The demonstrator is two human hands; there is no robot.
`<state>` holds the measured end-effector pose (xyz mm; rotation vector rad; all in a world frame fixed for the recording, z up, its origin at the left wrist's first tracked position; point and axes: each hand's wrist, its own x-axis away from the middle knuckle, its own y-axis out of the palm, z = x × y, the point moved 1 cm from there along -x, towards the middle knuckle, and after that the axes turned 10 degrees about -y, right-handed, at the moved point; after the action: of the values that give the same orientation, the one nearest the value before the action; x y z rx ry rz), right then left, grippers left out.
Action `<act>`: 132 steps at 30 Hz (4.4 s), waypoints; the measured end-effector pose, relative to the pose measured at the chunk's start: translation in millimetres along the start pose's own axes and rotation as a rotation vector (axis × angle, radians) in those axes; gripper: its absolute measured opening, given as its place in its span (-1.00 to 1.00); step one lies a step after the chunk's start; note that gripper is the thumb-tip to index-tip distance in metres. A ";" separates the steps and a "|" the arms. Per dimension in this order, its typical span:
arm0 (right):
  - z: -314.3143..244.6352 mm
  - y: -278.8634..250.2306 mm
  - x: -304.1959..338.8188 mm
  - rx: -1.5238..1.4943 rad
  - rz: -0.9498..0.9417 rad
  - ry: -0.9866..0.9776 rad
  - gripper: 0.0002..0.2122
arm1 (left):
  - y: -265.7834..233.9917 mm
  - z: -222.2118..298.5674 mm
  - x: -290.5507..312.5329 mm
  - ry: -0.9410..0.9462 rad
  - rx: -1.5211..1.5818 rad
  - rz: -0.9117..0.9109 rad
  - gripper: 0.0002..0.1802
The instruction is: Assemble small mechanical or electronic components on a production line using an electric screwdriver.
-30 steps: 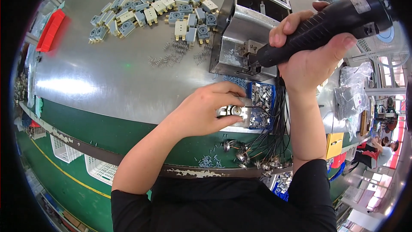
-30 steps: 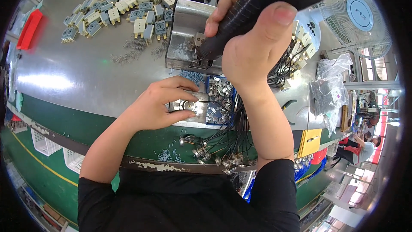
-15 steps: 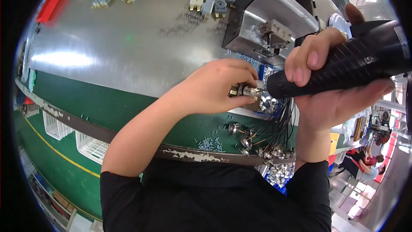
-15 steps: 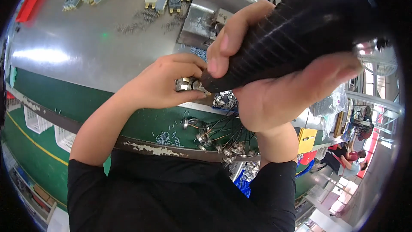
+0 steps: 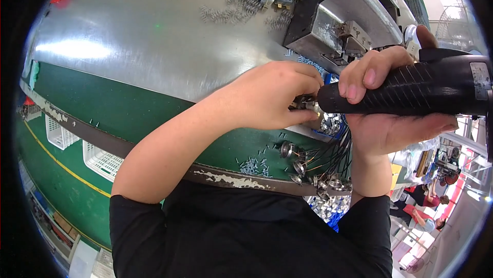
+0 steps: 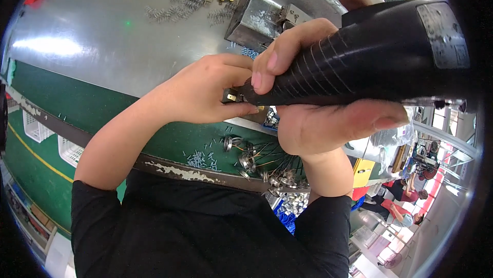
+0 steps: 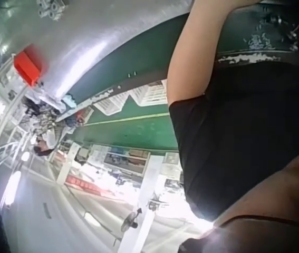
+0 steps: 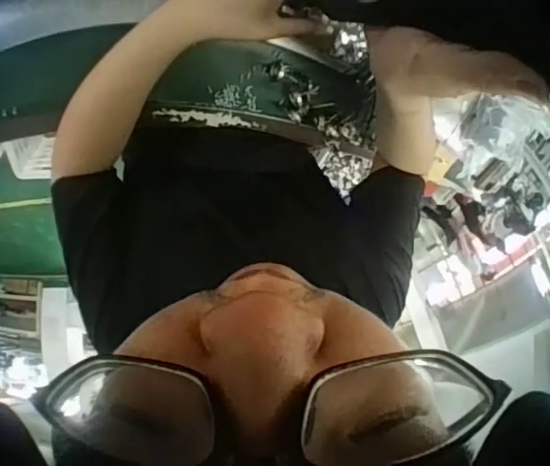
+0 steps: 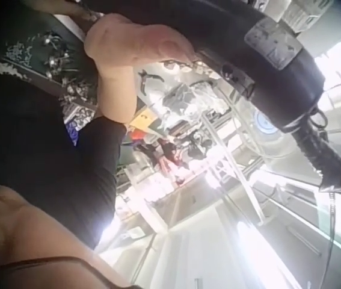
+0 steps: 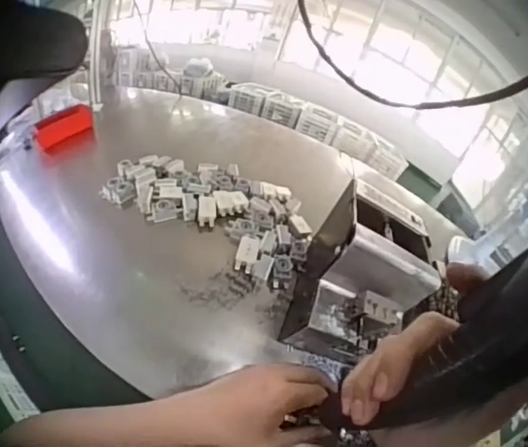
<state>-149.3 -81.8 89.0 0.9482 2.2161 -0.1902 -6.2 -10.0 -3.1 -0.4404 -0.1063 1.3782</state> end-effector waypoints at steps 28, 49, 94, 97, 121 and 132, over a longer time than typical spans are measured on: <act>12.5 -6.8 15.9 -0.022 -0.188 -0.112 0.06 | 1.9 -4.2 1.0 0.026 0.007 0.005 -0.66; -37.8 -30.8 -5.3 0.458 -0.112 0.175 -0.28 | 13.7 15.3 10.1 0.346 -0.115 0.115 -0.63; -55.6 -193.3 -14.5 1.957 0.219 -0.032 -0.62 | 26.2 43.1 31.2 0.483 -0.079 0.125 -0.70; -46.8 -200.6 -13.3 2.024 0.240 -0.022 -0.58 | 31.4 40.4 31.8 0.479 -0.073 0.114 -0.74; -57.2 -122.9 98.3 1.473 -0.344 0.502 -0.76 | 35.7 44.0 35.1 0.410 -0.033 0.077 -0.83; -55.2 -108.6 56.5 1.578 -0.741 0.737 -0.79 | 37.2 45.9 37.9 0.418 -0.058 0.123 -0.81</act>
<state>-280.9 -106.1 77.9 0.8325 2.7594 -2.5149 -47.9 42.2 18.6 -0.7849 0.2267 1.3781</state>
